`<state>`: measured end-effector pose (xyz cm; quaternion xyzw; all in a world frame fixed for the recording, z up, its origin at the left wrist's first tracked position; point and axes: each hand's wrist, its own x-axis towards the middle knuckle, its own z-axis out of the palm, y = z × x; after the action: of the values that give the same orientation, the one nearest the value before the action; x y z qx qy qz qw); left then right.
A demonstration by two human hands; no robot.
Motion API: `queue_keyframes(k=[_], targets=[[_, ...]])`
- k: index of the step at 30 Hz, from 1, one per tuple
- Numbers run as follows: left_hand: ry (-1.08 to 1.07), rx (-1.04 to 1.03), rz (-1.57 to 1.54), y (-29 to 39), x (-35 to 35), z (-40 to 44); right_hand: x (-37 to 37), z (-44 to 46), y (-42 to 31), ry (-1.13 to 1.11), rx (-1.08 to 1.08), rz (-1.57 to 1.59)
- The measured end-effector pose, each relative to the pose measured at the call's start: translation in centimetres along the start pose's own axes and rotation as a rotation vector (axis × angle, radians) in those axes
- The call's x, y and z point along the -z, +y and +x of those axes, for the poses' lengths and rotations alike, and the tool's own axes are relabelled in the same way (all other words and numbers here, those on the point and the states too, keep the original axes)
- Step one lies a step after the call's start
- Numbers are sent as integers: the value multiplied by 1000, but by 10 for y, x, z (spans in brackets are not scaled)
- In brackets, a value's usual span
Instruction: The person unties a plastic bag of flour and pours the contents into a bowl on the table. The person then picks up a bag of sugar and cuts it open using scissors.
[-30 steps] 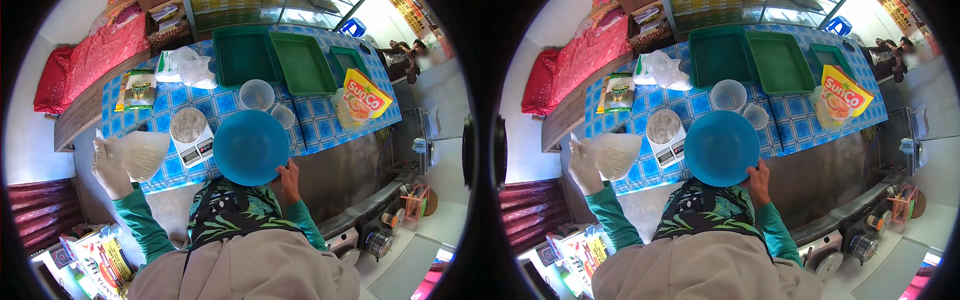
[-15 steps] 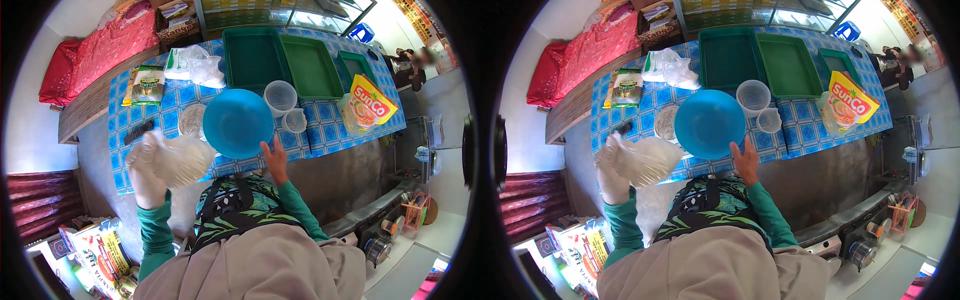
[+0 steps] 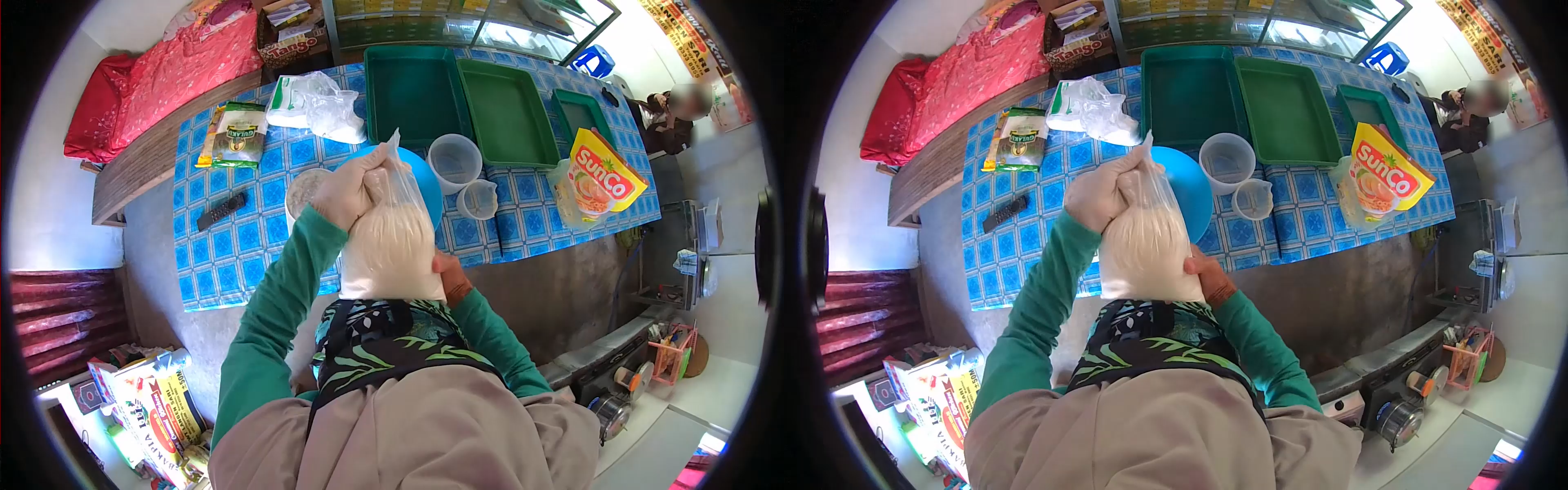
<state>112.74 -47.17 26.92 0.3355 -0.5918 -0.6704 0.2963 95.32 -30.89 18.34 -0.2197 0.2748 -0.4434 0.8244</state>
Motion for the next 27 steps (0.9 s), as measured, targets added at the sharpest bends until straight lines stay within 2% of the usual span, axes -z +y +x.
queue_keyframes(k=[2,3,5,7,9,11,13,15,17,22,24,27], targets=[[-112,331,-547,-15,7,7,4,5,8,55,-21,119],[-111,331,-548,-23,13,4,5,9,10,68,-26,216],[76,519,-527,-39,19,-8,9,13,10,82,-34,257],[27,443,-583,-55,7,-31,20,21,17,178,-43,435],[-6,376,-645,-75,4,-44,11,28,3,193,-76,447],[22,305,-487,-92,5,-47,11,38,-6,206,-113,454],[75,286,-518,-89,-2,-44,17,42,-22,167,-183,319],[156,392,-559,-88,-7,-41,10,43,-40,151,-216,223],[193,360,-524,-89,-13,-41,-7,43,-58,299,-257,-15],[234,378,-413,-90,-17,-40,1,47,-64,387,-364,-93],[118,429,-953,-92,-7,-42,11,45,-56,313,-337,-65],[186,374,-835,-106,-5,-39,10,43,-46,242,-264,-177]])
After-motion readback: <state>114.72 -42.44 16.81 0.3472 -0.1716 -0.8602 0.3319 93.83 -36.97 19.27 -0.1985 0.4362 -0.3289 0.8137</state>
